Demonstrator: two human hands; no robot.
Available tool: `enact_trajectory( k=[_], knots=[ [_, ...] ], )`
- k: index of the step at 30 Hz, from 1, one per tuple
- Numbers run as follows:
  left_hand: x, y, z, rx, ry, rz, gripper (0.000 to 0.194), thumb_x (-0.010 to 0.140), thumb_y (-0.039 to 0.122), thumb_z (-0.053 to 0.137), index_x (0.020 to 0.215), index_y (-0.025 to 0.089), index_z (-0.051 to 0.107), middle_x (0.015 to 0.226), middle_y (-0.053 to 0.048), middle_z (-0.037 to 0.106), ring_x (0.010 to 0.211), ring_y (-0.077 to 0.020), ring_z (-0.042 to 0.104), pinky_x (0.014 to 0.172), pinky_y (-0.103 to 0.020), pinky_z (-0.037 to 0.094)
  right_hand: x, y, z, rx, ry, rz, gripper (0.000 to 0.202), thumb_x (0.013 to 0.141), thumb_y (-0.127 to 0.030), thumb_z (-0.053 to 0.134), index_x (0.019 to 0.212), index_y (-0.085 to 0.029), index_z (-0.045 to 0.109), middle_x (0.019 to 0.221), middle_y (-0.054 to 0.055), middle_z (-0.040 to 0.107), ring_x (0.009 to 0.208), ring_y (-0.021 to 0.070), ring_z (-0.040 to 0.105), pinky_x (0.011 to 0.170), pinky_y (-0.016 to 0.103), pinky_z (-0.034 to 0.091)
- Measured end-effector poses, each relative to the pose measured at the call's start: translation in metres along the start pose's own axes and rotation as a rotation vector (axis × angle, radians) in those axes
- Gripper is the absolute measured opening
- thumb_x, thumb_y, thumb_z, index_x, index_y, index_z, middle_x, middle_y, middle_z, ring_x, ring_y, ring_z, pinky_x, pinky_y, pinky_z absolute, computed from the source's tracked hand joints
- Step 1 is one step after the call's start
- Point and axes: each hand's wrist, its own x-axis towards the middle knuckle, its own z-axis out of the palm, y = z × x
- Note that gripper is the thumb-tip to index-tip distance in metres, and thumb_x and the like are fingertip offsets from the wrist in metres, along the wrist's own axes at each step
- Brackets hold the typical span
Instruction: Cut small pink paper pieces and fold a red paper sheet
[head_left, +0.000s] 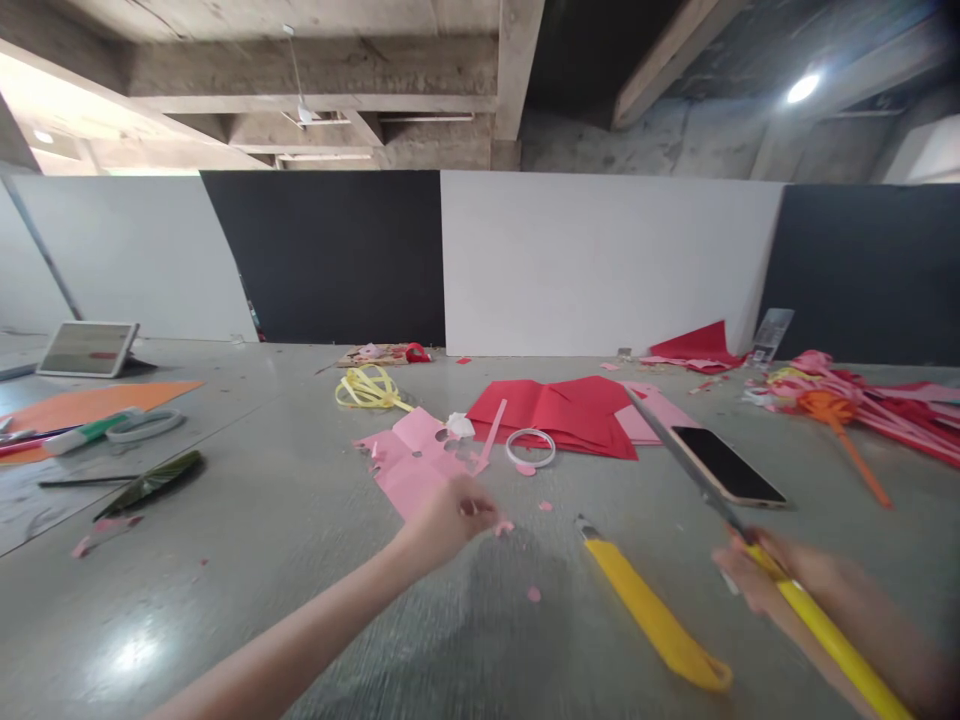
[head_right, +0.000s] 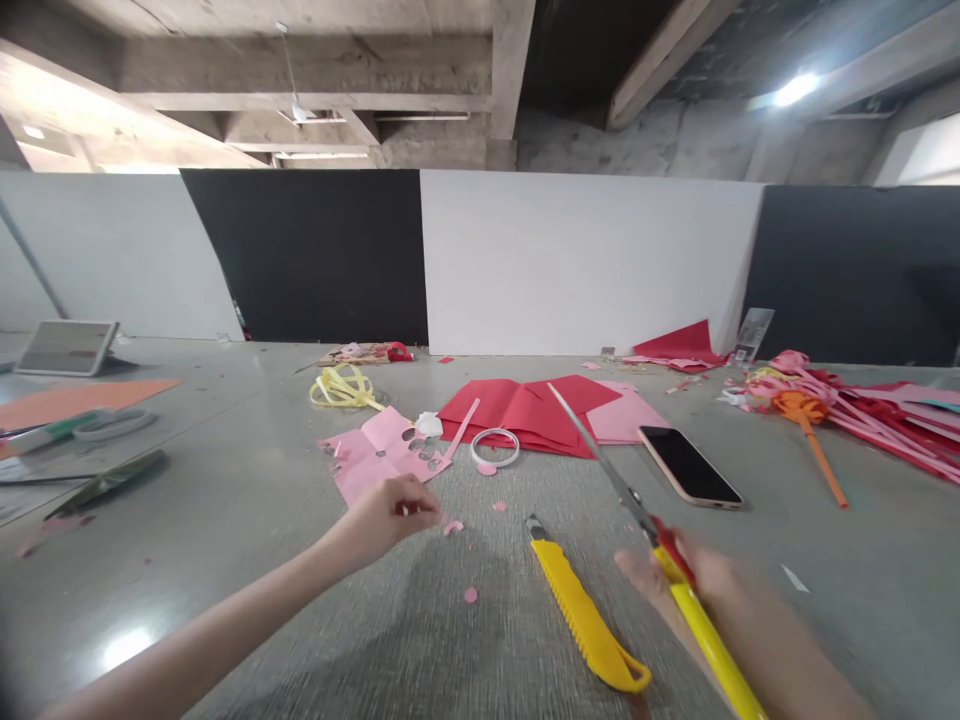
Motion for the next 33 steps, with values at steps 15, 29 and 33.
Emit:
enact_trajectory(
  k=[15, 29, 33],
  knots=[
    [0.047, -0.023, 0.016, 0.358, -0.173, 0.128, 0.020, 0.088, 0.027, 0.051, 0.104, 0.015, 0.055, 0.106, -0.007, 0.056, 0.089, -0.0195, 0.056, 0.076, -0.039, 0.047, 0.049, 0.041, 0.035, -0.264, -0.168, -0.018, 0.035, 0.080, -0.039, 0.039, 0.075, -0.011, 0.061, 0.074, 0.023, 0.067, 0.076, 0.0366, 0.064, 0.059, 0.039, 0.044],
    [0.027, -0.036, 0.022, 0.037, -0.217, 0.036, 0.016, 0.085, 0.028, 0.055, 0.083, 0.012, 0.059, 0.083, -0.002, 0.060, 0.076, -0.0163, 0.058, 0.070, -0.034, 0.047, 0.060, 0.049, 0.041, -0.274, -0.112, -0.032, 0.027, 0.073, -0.035, 0.049, 0.069, -0.012, 0.062, 0.070, 0.019, 0.068, 0.071, 0.0329, 0.064, 0.054, 0.033, 0.043],
    [0.016, -0.027, 0.028, -0.269, -0.173, -0.081, 0.018, 0.077, 0.030, 0.059, 0.075, 0.012, 0.061, 0.067, 0.000, 0.059, 0.063, -0.0133, 0.056, 0.065, -0.028, 0.045, 0.063, 0.051, 0.041, -0.256, -0.107, -0.021, 0.027, 0.073, -0.039, 0.050, 0.071, -0.014, 0.060, 0.069, 0.016, 0.067, 0.071, 0.0327, 0.064, 0.057, 0.034, 0.044]
  ],
)
